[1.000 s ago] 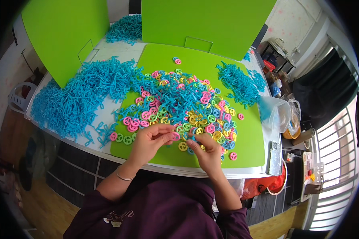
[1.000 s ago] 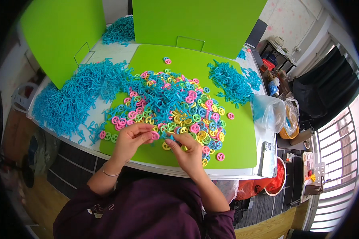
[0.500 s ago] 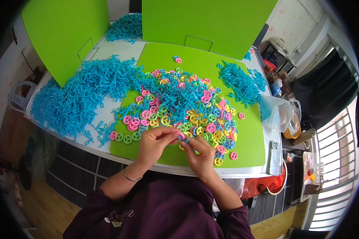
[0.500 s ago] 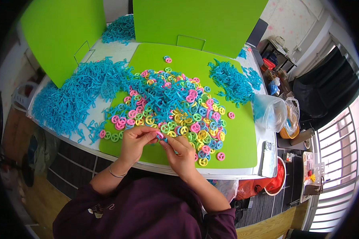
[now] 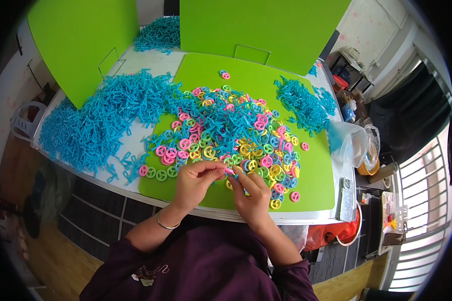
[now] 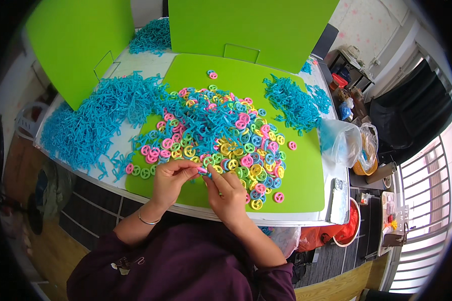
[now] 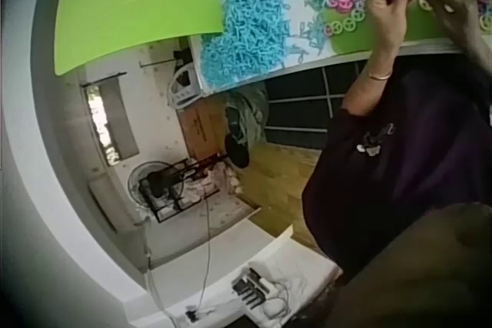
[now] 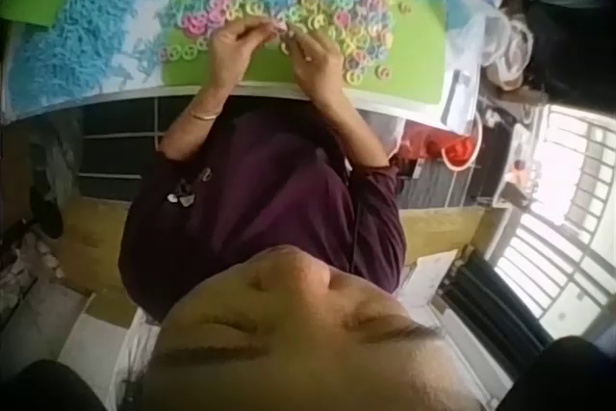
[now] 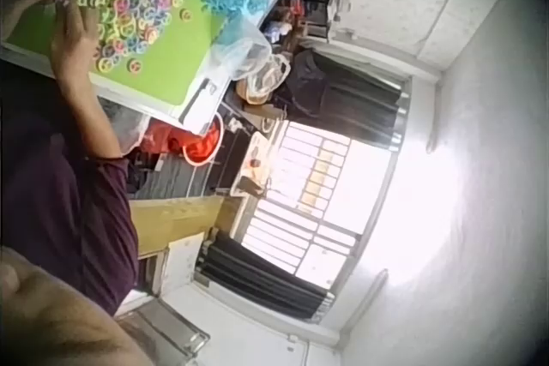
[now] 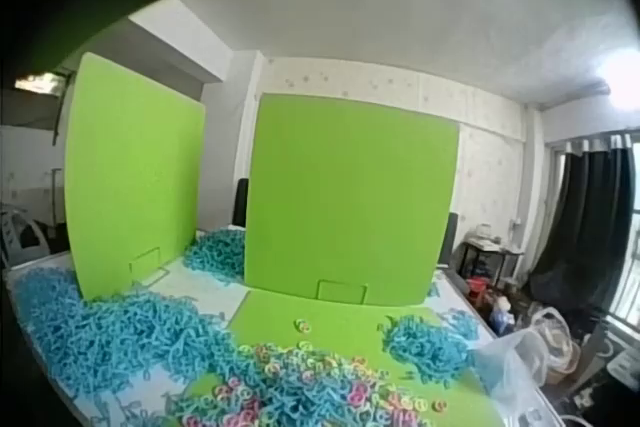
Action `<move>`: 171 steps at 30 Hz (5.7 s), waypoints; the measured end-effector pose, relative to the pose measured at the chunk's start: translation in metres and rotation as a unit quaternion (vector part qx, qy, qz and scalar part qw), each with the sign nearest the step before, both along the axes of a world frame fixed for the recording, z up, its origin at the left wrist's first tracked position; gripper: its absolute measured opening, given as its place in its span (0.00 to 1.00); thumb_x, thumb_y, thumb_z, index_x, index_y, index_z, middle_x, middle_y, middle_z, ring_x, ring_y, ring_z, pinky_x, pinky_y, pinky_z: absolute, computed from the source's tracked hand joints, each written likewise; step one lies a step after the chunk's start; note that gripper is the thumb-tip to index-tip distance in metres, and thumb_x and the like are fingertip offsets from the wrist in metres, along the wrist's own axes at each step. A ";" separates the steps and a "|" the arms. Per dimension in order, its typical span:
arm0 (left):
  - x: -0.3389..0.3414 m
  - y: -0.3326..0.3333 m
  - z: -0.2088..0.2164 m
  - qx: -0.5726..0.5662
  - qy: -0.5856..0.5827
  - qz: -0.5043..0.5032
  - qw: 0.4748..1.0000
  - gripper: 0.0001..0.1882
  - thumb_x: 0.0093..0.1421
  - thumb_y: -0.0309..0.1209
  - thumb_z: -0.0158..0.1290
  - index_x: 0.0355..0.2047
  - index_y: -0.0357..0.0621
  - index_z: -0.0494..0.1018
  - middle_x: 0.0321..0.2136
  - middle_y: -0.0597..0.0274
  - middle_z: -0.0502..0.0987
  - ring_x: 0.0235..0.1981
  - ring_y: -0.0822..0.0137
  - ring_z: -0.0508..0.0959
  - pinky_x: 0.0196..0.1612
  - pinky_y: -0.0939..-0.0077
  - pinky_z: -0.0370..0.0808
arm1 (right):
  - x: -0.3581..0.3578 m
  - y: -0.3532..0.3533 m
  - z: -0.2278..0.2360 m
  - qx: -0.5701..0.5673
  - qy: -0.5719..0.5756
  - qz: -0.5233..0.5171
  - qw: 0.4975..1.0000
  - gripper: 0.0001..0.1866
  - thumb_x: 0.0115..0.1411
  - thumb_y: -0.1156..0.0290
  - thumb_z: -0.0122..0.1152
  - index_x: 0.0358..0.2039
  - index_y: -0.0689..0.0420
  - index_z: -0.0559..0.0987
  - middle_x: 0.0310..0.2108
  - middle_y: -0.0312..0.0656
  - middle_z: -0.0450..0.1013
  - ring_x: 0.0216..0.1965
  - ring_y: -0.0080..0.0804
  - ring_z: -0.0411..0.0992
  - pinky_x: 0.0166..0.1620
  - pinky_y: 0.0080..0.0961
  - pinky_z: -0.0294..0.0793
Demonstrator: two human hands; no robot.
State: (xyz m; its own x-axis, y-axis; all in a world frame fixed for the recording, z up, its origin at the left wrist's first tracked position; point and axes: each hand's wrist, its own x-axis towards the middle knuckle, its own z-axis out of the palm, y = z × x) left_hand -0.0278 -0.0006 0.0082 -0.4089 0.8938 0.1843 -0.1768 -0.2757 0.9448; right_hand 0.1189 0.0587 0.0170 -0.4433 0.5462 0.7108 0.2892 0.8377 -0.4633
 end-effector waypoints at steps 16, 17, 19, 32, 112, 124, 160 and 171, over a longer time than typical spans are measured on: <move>-0.004 -0.016 0.015 -0.131 -0.151 -0.178 0.963 0.09 0.59 0.28 0.55 0.40 0.42 0.73 0.34 0.67 0.78 0.35 0.76 0.77 0.36 0.83 0.74 | 0.036 0.010 0.036 0.223 -0.160 0.224 0.935 0.18 0.46 0.72 0.68 0.40 0.52 0.79 0.44 0.40 0.74 0.45 0.37 0.72 0.48 0.33 0.73; -0.005 -0.017 0.018 -0.129 -0.151 -0.181 0.963 0.09 0.59 0.28 0.55 0.40 0.42 0.73 0.34 0.67 0.78 0.35 0.76 0.77 0.36 0.83 0.74 | 0.036 0.009 0.032 0.196 -0.123 0.247 0.941 0.16 0.47 0.70 0.68 0.39 0.52 0.80 0.42 0.39 0.75 0.45 0.36 0.72 0.49 0.34 0.72; -0.014 -0.028 0.027 -0.096 0.255 0.047 0.961 0.08 0.58 0.28 0.55 0.39 0.42 0.75 0.35 0.65 0.78 0.33 0.75 0.77 0.34 0.84 0.73 | 0.035 0.010 0.030 0.115 -0.071 0.257 0.957 0.12 0.49 0.73 0.65 0.37 0.53 0.80 0.36 0.36 0.76 0.42 0.36 0.73 0.45 0.33 0.73; -0.091 -0.026 0.008 -0.105 0.502 0.257 0.820 0.08 0.47 0.25 0.63 0.30 0.42 0.79 0.30 0.62 0.75 0.27 0.66 0.76 0.31 0.76 0.72 | 0.037 0.007 0.010 -0.516 0.146 0.245 0.808 0.08 0.63 0.74 0.53 0.41 0.62 0.73 0.31 0.40 0.74 0.31 0.22 0.72 0.34 0.19 0.73; 0.008 0.005 0.007 0.087 0.223 0.060 0.969 0.05 0.58 0.22 0.54 0.34 0.35 0.77 0.27 0.59 0.80 0.30 0.73 0.79 0.34 0.82 0.77 | 0.007 0.008 0.013 -0.539 0.190 0.161 0.805 0.08 0.58 0.79 0.58 0.35 0.59 0.68 0.29 0.44 0.76 0.32 0.29 0.77 0.35 0.21 0.76; 0.006 0.011 0.014 0.063 0.006 -0.014 0.998 0.15 0.60 0.21 0.52 0.47 0.32 0.71 0.44 0.55 0.76 0.44 0.70 0.76 0.48 0.77 0.73 | 0.061 -0.003 0.025 -0.477 0.142 0.204 0.843 0.10 0.56 0.84 0.58 0.38 0.67 0.71 0.37 0.47 0.75 0.36 0.35 0.76 0.39 0.30 0.78; -0.002 0.012 0.005 0.003 -0.040 -0.041 0.998 0.08 0.61 0.25 0.52 0.40 0.37 0.75 0.34 0.63 0.79 0.33 0.74 0.78 0.36 0.82 0.77 | 0.014 0.042 0.018 -0.485 0.054 0.186 0.853 0.10 0.54 0.75 0.65 0.35 0.62 0.75 0.35 0.39 0.75 0.36 0.21 0.74 0.34 0.18 0.73; -0.005 0.011 0.008 -0.011 -0.084 -0.031 0.996 0.10 0.59 0.27 0.55 0.40 0.37 0.76 0.31 0.63 0.79 0.30 0.76 0.76 0.34 0.83 0.75 | 0.003 0.026 0.020 -0.460 0.229 0.188 0.837 0.11 0.54 0.78 0.63 0.36 0.63 0.72 0.43 0.45 0.68 0.36 0.23 0.74 0.29 0.17 0.78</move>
